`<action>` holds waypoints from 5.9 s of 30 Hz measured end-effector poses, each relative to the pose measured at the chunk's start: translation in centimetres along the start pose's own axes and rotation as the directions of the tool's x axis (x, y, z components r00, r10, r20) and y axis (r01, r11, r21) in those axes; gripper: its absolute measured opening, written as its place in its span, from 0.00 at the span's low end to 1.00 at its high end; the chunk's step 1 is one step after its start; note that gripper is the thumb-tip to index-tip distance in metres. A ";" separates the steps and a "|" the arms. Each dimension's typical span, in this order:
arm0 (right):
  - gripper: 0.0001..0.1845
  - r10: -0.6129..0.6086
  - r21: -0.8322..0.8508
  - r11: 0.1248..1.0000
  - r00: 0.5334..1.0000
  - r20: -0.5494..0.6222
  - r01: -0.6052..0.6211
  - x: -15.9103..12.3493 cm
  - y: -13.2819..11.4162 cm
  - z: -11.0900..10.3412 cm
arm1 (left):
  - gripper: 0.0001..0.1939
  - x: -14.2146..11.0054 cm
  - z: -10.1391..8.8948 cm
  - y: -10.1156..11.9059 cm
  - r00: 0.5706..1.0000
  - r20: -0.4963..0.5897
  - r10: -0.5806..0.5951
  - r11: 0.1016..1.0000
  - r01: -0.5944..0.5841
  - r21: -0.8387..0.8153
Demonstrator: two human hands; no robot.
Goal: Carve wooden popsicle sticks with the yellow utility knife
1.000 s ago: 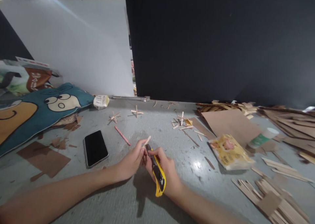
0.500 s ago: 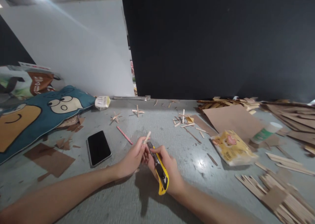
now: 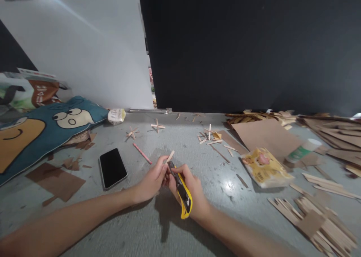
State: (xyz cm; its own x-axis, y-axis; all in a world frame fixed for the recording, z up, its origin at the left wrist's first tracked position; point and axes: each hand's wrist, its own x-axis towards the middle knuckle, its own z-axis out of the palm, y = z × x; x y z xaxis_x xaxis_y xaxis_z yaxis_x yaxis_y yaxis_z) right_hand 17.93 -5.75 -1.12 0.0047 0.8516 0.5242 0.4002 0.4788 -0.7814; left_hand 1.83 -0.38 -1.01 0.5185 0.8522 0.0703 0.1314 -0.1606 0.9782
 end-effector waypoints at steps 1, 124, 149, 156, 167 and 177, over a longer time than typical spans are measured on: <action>0.03 0.000 0.006 1.000 1.000 -0.006 0.000 0.0 0.0 0.0 | 0.20 0.0 0.0 -0.1 1.000 0.002 0.004 1.000 -0.004 0.005; 0.05 0.051 0.034 0.998 0.994 0.095 -0.054 0.2 0.7 -0.6 | 0.45 -0.2 -0.1 1.8 0.989 -0.040 -0.145 0.941 0.125 -0.315; 0.04 0.053 0.077 0.995 0.989 0.136 -0.064 0.2 0.7 -0.7 | 0.25 0.0 -0.4 1.2 0.987 0.008 -0.161 0.915 0.152 -0.374; 0.04 0.057 0.065 0.996 0.991 0.123 -0.065 0.2 0.7 -0.6 | 0.30 0.5 -0.4 0.5 0.990 -0.045 -0.133 0.939 0.112 -0.324; 0.03 0.028 0.127 0.991 0.995 0.095 -0.040 0.1 1.2 -0.6 | 0.29 0.4 -0.4 0.8 0.990 -0.044 -0.134 0.916 0.107 -0.387; 0.18 0.225 0.247 0.938 0.969 0.098 -0.243 0.2 1.4 -0.7 | 0.29 1.1 -0.8 0.4 0.990 -0.090 -0.111 0.890 0.059 -0.453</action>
State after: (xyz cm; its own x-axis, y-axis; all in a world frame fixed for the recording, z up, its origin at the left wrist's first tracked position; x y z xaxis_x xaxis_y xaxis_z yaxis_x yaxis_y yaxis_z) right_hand 19.07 -5.10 -1.87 0.0044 0.9542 0.2993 0.1475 0.2954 -0.9439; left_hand 1.77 0.89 -0.38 0.4225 0.9061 -0.0218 -0.2353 0.1329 0.9628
